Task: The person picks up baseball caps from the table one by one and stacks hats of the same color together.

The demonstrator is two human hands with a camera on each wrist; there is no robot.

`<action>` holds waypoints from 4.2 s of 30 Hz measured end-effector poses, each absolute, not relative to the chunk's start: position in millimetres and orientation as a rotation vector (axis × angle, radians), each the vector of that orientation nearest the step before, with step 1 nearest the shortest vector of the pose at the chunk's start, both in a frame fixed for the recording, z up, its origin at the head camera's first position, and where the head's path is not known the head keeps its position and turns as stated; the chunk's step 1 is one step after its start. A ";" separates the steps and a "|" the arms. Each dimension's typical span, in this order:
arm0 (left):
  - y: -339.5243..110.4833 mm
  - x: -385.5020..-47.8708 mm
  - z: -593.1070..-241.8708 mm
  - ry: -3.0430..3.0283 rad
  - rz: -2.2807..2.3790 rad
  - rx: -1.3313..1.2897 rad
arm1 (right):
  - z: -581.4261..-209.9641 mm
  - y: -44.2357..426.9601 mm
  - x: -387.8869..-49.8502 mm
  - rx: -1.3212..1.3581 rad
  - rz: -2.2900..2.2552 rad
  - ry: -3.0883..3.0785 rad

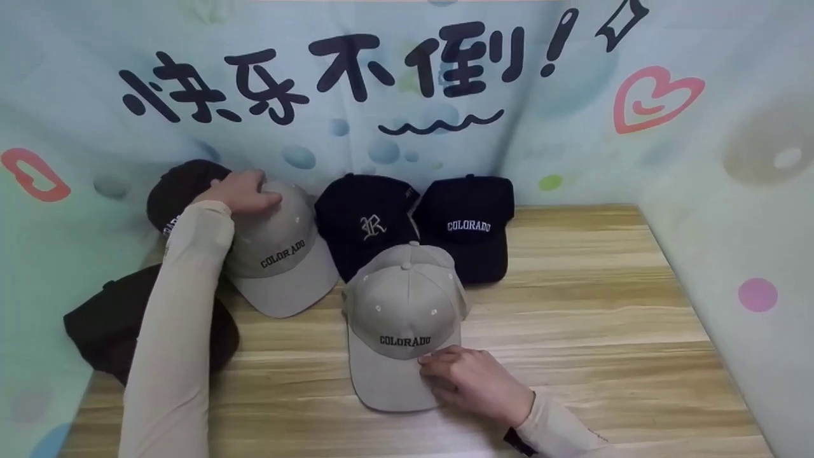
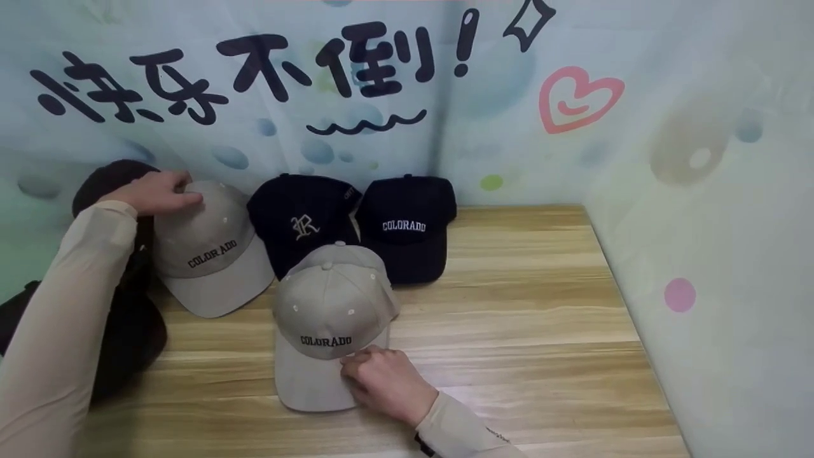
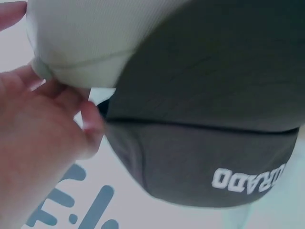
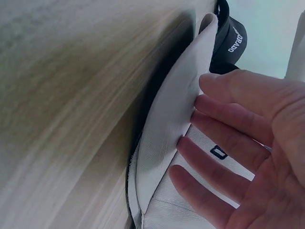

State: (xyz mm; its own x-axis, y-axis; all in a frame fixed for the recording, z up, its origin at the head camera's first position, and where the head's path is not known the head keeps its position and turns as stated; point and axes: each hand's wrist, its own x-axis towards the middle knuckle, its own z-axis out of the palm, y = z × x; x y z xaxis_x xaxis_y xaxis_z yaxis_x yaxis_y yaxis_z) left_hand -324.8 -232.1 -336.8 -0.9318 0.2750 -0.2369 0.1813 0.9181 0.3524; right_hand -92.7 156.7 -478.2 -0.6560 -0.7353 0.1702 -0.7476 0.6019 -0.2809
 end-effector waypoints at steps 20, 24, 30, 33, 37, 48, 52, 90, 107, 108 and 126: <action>-224.5 -303.4 -303.7 2.771 0.597 0.495 | -476.2 156.8 -91.1 1.290 0.531 -2.752; -226.0 -300.1 -299.8 2.788 0.605 0.489 | -477.0 157.0 -91.3 1.289 0.534 -2.750; -226.5 -296.0 -295.1 2.773 0.606 0.513 | -478.6 156.2 -91.0 1.293 0.528 -2.750; -226.0 -293.7 -289.0 2.763 0.612 0.552 | -478.8 155.7 -90.6 1.288 0.532 -2.754; -223.0 -286.9 -275.8 2.762 0.598 0.628 | -479.3 154.8 -90.2 1.291 0.518 -2.760; -199.4 -252.4 -236.2 2.719 0.515 0.888 | -480.3 155.0 -94.3 1.293 0.529 -2.738; -187.5 -237.9 -227.5 2.673 0.493 0.952 | -480.4 158.6 -96.5 1.331 0.573 -2.735; -59.5 -194.6 -331.3 2.088 0.545 1.337 | -443.5 237.4 -115.2 1.135 0.707 -2.634; -57.2 -211.1 -376.9 2.528 0.576 1.084 | -442.2 196.7 -105.7 1.207 0.638 -2.510; -59.4 -210.8 -376.7 2.523 0.590 1.081 | -441.7 194.2 -106.1 1.195 0.635 -2.511; -169.0 -208.2 -367.9 2.682 0.745 1.060 | -442.2 144.8 -122.9 1.205 0.530 -2.573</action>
State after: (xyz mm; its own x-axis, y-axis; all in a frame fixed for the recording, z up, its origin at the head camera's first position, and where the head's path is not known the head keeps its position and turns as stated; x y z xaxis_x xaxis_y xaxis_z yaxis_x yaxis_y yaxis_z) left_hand -208.2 -169.0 -367.9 -0.7351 0.6772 0.0307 0.5961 0.6242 0.5051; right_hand -122.9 144.8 -442.2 -0.6266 -0.6850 0.3716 -0.7761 0.5919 -0.2176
